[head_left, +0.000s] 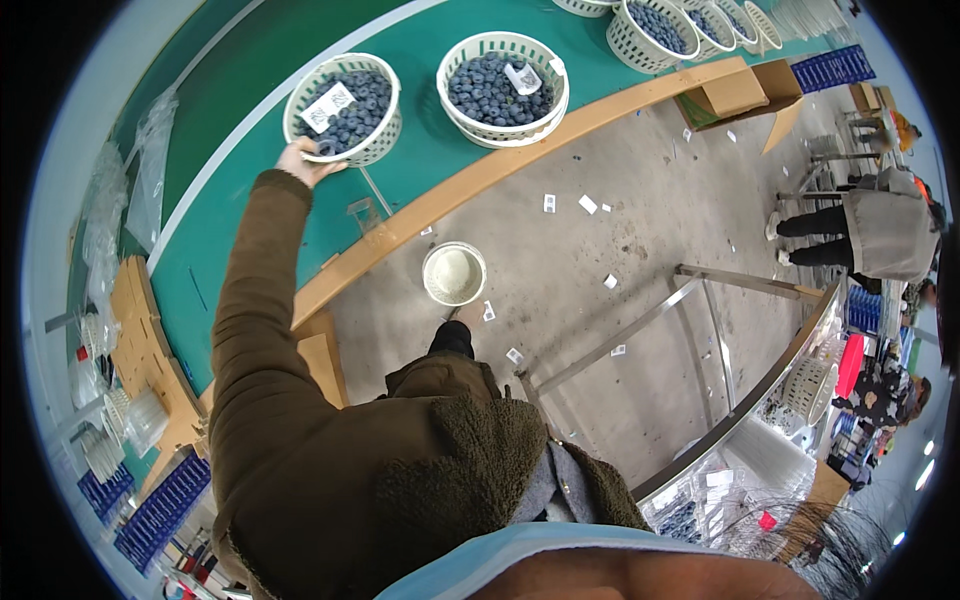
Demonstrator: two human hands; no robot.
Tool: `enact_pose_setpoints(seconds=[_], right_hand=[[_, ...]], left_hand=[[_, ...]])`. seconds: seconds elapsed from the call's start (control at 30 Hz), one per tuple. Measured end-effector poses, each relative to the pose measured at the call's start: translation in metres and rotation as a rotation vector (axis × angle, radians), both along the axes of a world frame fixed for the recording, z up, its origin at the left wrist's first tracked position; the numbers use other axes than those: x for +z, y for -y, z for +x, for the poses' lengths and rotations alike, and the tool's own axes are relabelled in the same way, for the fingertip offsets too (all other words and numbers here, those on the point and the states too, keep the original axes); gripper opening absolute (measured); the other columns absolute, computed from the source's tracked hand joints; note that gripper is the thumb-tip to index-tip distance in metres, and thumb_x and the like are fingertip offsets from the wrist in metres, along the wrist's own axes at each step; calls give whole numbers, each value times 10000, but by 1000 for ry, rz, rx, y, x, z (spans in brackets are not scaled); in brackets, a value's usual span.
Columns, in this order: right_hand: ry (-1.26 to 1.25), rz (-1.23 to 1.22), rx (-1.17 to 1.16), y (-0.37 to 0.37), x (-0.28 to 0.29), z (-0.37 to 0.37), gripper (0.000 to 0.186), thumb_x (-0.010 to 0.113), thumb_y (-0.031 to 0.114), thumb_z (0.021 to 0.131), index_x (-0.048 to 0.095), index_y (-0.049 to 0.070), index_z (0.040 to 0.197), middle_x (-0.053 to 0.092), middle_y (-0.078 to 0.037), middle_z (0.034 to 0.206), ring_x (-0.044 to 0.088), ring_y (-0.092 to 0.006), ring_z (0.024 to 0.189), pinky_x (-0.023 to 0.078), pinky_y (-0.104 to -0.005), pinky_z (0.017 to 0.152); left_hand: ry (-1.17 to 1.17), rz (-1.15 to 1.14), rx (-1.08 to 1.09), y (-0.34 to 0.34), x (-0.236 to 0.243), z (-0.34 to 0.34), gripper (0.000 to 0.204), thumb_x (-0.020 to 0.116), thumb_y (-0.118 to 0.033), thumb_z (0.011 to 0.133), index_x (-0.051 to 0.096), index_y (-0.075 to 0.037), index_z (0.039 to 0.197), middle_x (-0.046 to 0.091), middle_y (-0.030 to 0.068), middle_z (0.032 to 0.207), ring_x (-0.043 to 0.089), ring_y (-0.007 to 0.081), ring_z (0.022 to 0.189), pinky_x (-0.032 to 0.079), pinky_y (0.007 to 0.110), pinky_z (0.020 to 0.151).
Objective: The person transfers blueberries from a white basket into clear plastic clamshell containers on a stainless steel table. They then close the containers and place them on the table. The person repeats this process with multiple containers.
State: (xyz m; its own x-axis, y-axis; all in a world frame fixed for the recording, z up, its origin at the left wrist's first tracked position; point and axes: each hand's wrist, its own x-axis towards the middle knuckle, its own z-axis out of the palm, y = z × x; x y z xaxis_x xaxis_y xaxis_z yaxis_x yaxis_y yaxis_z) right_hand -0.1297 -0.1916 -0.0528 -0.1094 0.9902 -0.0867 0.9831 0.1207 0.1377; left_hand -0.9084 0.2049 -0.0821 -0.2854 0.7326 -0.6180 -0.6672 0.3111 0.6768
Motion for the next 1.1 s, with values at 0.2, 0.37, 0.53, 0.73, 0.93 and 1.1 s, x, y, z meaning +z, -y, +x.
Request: enact_pose_setpoints(seconds=[0.2,0.37,0.53,0.73,0.93,1.1], right_hand=[[-135,-5,22,-9,-1,-4,454,592,106,762,501,20,1198,582,-100,1097,576,-228,940,366,-437,957],[-499,167,233,-88,38,-72,460,590,82,767,490,-5,1207,579,-123,1142,576,-243,976,364,-441,962],[-866,237,386,-220,100,-181,482,535,-88,680,534,-21,1157,579,-173,1097,566,-310,974,444,-368,865],[-869,214,734,-289,148,-268,449,623,96,743,505,49,1174,548,-150,1123,555,-320,950,467,-370,807],[-345,-240,671,-261,119,-264,364,591,142,744,579,124,1107,637,-125,887,617,-281,801,504,-369,719],[-755,111,578,-226,107,-224,273,620,99,766,640,169,1029,647,-112,781,632,-236,664,531,-323,624]], left_hand=[[73,40,272,11,21,55,501,336,57,733,192,124,1207,339,292,1196,462,473,1057,515,567,815],[63,117,118,66,64,108,486,356,69,712,276,135,1187,410,276,1181,470,437,1081,489,565,851],[-61,69,-69,119,95,182,254,430,50,723,438,109,970,536,172,921,597,303,821,545,463,775],[62,26,-438,181,92,275,364,481,5,708,451,73,1064,574,156,956,628,241,803,568,377,703],[106,-13,-617,227,68,327,133,481,-15,730,527,66,826,588,152,769,642,271,668,573,414,627],[67,-70,-603,252,65,343,119,481,-33,727,531,61,780,579,153,772,631,290,664,563,416,631]])
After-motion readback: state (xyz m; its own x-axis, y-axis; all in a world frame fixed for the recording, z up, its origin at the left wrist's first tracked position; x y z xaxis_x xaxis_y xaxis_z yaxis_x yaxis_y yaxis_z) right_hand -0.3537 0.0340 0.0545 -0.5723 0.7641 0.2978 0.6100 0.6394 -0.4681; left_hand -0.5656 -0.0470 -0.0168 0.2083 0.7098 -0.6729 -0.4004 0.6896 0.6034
